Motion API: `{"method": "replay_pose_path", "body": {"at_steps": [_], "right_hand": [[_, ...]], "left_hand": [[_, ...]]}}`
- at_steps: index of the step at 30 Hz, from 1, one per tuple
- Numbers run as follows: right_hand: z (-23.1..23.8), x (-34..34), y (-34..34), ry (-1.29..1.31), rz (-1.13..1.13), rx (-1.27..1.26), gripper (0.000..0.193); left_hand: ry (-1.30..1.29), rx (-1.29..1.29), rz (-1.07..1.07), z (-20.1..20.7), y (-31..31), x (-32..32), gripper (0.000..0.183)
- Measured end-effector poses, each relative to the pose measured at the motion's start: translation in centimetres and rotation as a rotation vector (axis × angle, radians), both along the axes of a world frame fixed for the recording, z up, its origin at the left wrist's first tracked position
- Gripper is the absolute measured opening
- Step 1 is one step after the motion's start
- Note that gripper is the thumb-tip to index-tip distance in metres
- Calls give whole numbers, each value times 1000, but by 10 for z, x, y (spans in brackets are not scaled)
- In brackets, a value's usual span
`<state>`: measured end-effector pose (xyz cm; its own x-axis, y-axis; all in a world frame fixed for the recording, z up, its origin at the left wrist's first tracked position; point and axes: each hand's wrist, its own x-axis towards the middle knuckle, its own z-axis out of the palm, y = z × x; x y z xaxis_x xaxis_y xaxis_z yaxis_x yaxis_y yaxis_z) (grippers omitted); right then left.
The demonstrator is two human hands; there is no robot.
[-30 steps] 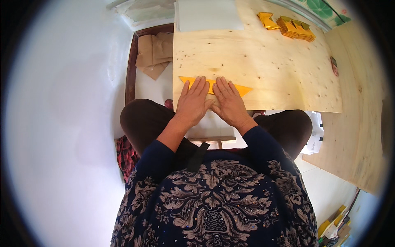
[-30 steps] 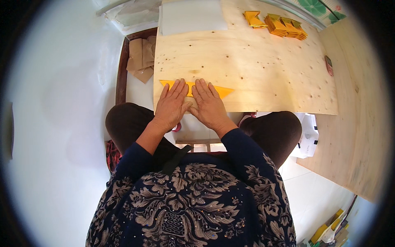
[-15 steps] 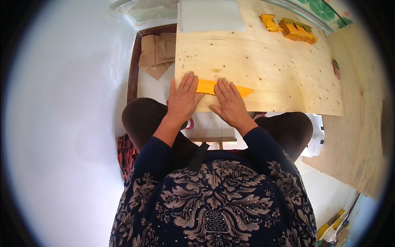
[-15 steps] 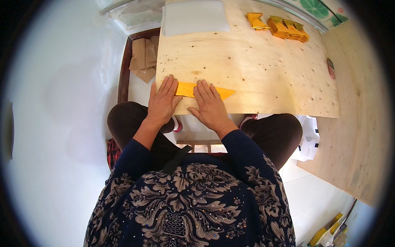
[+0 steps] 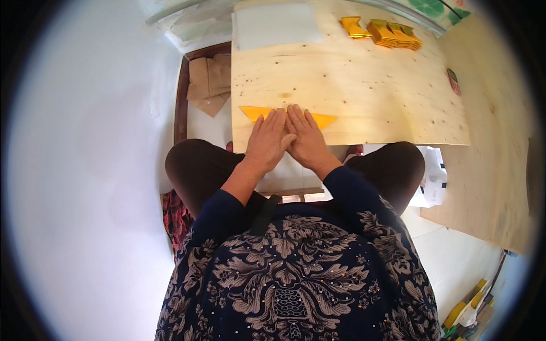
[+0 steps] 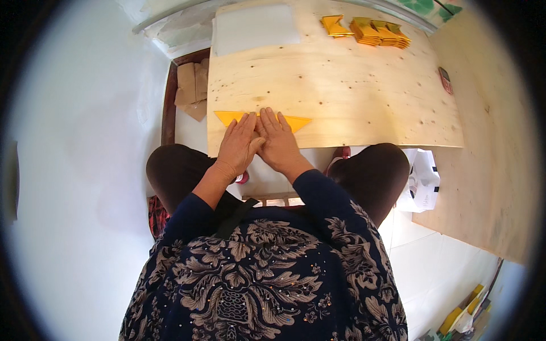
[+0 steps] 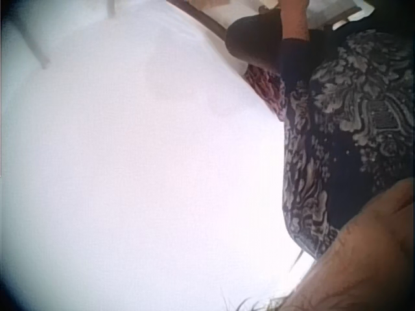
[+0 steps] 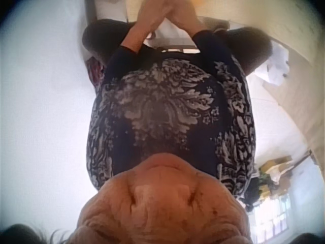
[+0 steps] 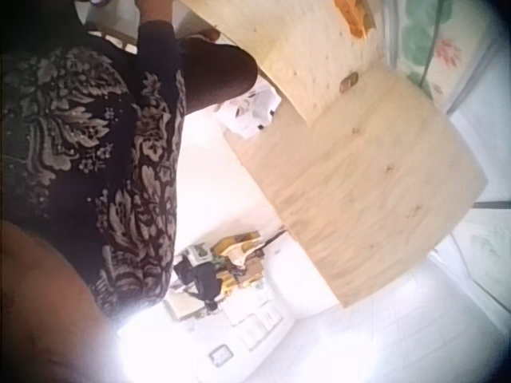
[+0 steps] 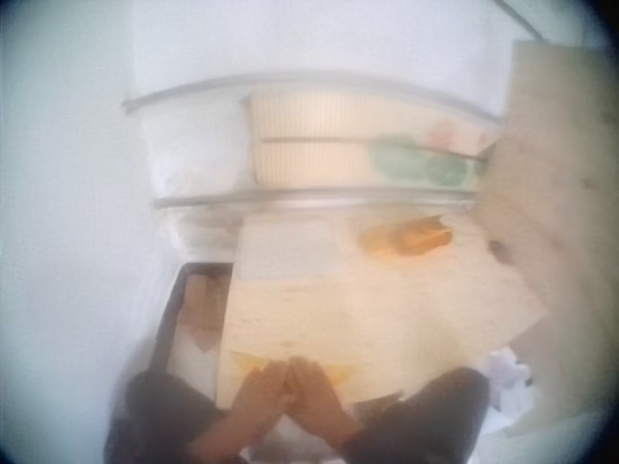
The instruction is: The person folds a gold-colored sheet of paper by hand on a wooden table, creating a small origami shape. The finished piece is placed with other completed items, and the person begins folding another sheet.
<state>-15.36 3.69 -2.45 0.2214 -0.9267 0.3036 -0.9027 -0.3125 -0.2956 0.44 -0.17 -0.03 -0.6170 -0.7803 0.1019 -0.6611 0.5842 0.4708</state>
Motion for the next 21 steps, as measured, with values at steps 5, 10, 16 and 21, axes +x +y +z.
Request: {"method": "replay_pose_path", "body": {"at_steps": [5, 10, 16, 21], "right_hand": [[15, 20, 11, 103, -123, 10, 58], [54, -37, 22, -440, -341, 93, 32], [51, -66, 48, -304, -542, 238, 31], [42, -39, 44, -178, -509, 382, 34]], "left_hand": [[-10, 46, -179, 2, -23, 16, 55], [18, 59, -314, 18, -39, 21, 38], [-188, -39, -286, 25, -30, 12, 37], [-344, -185, -361, 28, -48, 15, 35]]}}
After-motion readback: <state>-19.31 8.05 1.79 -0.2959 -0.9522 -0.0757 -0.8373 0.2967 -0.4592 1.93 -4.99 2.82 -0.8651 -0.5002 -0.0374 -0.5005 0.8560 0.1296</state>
